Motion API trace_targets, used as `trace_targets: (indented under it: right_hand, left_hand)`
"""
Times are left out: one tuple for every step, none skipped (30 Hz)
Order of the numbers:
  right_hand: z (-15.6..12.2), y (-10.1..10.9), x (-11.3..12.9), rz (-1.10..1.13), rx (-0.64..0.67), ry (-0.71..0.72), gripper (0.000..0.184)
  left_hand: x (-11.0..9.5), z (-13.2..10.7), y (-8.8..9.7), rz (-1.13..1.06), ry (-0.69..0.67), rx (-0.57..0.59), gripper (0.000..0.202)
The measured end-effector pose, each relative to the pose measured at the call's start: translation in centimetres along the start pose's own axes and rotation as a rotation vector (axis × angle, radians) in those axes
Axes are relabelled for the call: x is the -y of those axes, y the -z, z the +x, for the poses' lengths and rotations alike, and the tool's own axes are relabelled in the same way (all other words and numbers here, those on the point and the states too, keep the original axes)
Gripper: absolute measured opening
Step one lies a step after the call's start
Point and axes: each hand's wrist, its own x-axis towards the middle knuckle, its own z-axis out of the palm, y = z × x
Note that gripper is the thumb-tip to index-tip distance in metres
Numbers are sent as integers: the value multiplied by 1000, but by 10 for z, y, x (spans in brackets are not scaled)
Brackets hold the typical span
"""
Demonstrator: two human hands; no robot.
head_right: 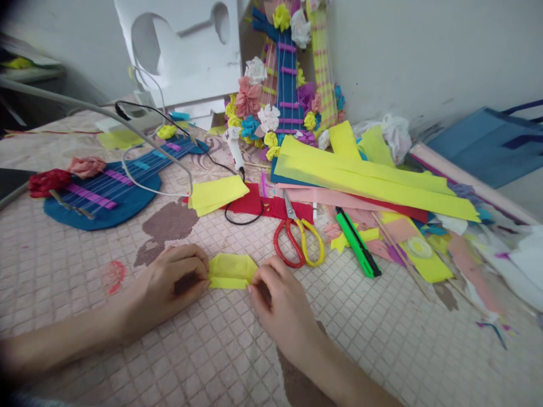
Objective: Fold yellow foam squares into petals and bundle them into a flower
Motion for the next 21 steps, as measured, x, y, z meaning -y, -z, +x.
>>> trace_targets:
  right_hand:
    - [0,0,0,0,-2,0,11]
    - [1,0,0,-2,-6,2,11]
    - [1,0,1,-4,-11,4,11]
    - [1,0,1,-6,-15,6,12]
    - [1,0,1,-8,-19,8,12]
    - [2,-1,1,-11,-22,8,12]
    - [2,-1,1,-16,-25,8,11]
    - [2,-2,0,-21,-27,6,11]
    - [2,-2,0,-26,-28,4,11]
    - [1,-3,0,-30,-28,2,11]
    - [1,-4,-1,-34,-29,0,11]
    - [1,-5,-1,-38,-31,-3,12]
    - [1,-5,-1,-43,-32,-6,12]
    - [1,-6,-1,-49,-32,-9,11]
    - [1,-6,-1,-55,-32,-13,11]
    - [1,-6,-1,-60,-33,-17,11]
    - [1,-7,-1,-63,-32,-19,11]
    - [1,-7,-1,-65,-32,-21,11]
    - [2,-7,0,-66,-34,-21,11]
    - [2,-7,0,-68,-36,-21,11]
    - [2,-8,0,-70,-39,-20,11]
  left_hand:
    - [0,0,0,-2,4,3,7]
    - [0,0,0,-4,8,7,7]
    - [-1,0,0,-5,10,8,8]
    - [-1,0,0,-5,12,10,8]
    - [-1,0,0,-6,14,10,8]
    - [-1,0,1,-7,14,10,9]
    - [-1,0,1,-9,12,9,9]
    - [-1,1,1,-12,8,10,8]
    - [-1,1,1,-13,4,12,8]
    - [-1,1,1,-14,0,11,7]
    - [0,1,1,-15,-4,12,6]
    - [0,1,1,-15,-5,11,6]
    - [0,2,1,-12,-2,8,7]
    - [0,2,0,-9,1,7,7]
    - [0,2,0,-4,6,7,7]
    - [0,3,0,3,13,7,8]
    - [0,3,0,10,21,9,8]
    - [0,3,-1,18,29,12,8]
    - [0,3,-1,24,36,15,8]
    - [0,4,-1,28,40,15,8]
    - [0,4,-2,32,43,15,8]
